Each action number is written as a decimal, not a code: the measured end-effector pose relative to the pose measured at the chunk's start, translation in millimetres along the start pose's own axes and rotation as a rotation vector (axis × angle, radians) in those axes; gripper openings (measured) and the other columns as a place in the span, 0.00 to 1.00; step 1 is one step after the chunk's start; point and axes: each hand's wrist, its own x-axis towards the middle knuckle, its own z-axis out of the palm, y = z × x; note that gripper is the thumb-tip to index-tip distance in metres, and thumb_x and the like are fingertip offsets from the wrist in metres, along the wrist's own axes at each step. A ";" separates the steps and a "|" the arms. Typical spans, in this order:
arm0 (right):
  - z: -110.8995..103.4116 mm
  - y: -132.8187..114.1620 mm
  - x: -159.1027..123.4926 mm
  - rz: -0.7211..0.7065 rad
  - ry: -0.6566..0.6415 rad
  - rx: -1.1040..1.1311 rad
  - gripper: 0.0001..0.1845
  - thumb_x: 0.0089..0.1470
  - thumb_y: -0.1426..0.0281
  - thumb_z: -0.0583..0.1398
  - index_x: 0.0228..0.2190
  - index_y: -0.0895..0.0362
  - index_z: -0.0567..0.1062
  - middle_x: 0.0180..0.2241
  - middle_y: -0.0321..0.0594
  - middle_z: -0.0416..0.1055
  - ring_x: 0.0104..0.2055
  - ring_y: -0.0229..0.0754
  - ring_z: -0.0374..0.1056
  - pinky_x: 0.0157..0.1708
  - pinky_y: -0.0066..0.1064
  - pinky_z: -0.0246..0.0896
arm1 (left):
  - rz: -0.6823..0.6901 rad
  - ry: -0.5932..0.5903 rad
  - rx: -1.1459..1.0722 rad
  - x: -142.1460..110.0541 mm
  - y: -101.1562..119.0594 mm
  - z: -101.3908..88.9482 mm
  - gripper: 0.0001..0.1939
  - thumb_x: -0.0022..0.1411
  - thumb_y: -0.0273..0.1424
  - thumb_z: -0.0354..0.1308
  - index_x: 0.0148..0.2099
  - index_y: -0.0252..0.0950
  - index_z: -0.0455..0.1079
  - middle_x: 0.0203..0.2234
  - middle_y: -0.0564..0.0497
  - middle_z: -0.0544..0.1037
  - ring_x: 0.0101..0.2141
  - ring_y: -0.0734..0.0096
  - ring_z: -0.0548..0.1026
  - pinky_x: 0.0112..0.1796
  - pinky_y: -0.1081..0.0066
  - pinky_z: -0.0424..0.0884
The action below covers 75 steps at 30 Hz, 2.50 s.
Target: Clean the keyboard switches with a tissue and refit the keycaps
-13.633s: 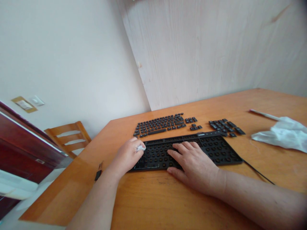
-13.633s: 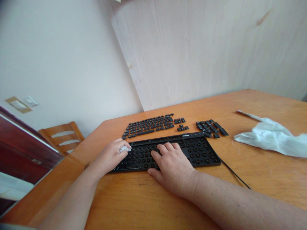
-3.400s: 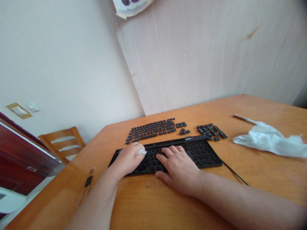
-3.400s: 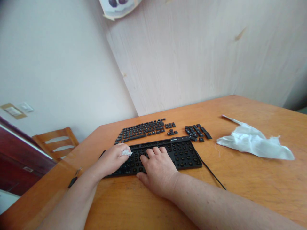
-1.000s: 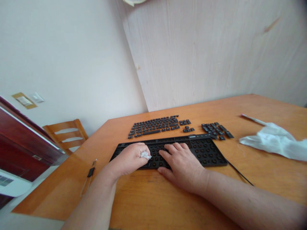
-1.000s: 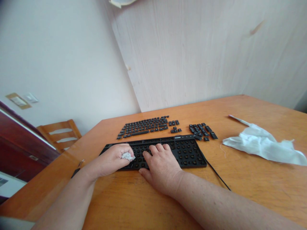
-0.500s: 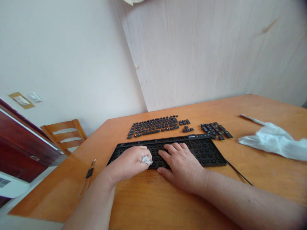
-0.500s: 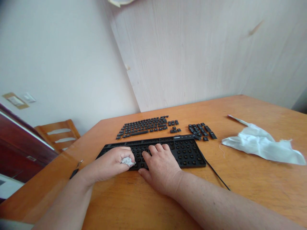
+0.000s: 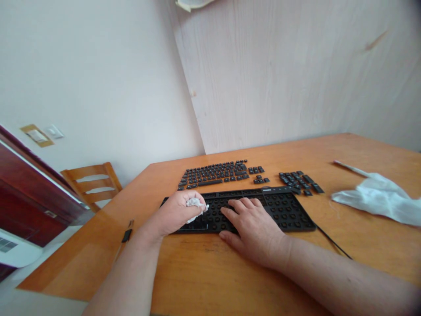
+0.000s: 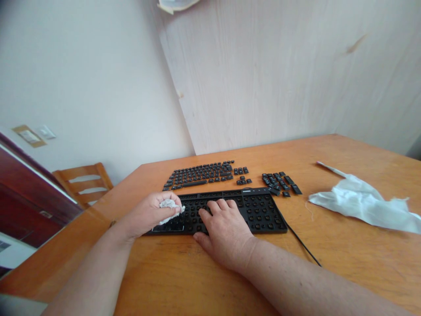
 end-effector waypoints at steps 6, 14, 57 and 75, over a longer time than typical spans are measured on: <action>1.1 -1.1 -1.5 -0.001 0.017 0.010 0.27 0.60 0.52 0.56 0.55 0.54 0.73 0.54 0.51 0.69 0.55 0.57 0.61 0.54 0.49 0.52 | -0.053 0.086 -0.489 8.7 -3.5 9.0 0.13 0.57 0.37 0.64 0.39 0.33 0.70 0.26 0.53 0.73 0.24 0.77 0.68 0.25 0.76 0.60; -2.0 -3.4 1.6 0.046 0.222 0.269 0.25 0.62 0.60 0.57 0.57 0.56 0.69 0.55 0.48 0.69 0.56 0.50 0.64 0.57 0.44 0.59 | -0.012 0.105 -0.866 6.2 7.7 21.8 0.10 0.56 0.32 0.66 0.38 0.35 0.70 0.29 0.53 0.77 0.30 0.76 0.72 0.32 0.76 0.65; -3.9 -2.0 11.4 0.568 0.172 1.462 0.14 0.51 0.68 0.57 0.42 0.55 0.71 0.28 0.35 0.71 0.23 0.34 0.60 0.18 0.23 0.53 | 0.063 0.177 -0.763 7.5 18.3 57.3 0.06 0.57 0.32 0.60 0.32 0.34 0.69 0.24 0.55 0.71 0.28 0.75 0.66 0.33 0.72 0.63; 4.8 1.2 10.5 0.396 0.165 1.538 0.12 0.58 0.60 0.58 0.34 0.58 0.71 0.26 0.35 0.64 0.24 0.33 0.57 0.21 0.26 0.51 | 0.253 0.016 -0.563 2.6 20.9 65.5 0.08 0.59 0.31 0.61 0.41 0.35 0.71 0.29 0.52 0.74 0.31 0.73 0.69 0.36 0.70 0.68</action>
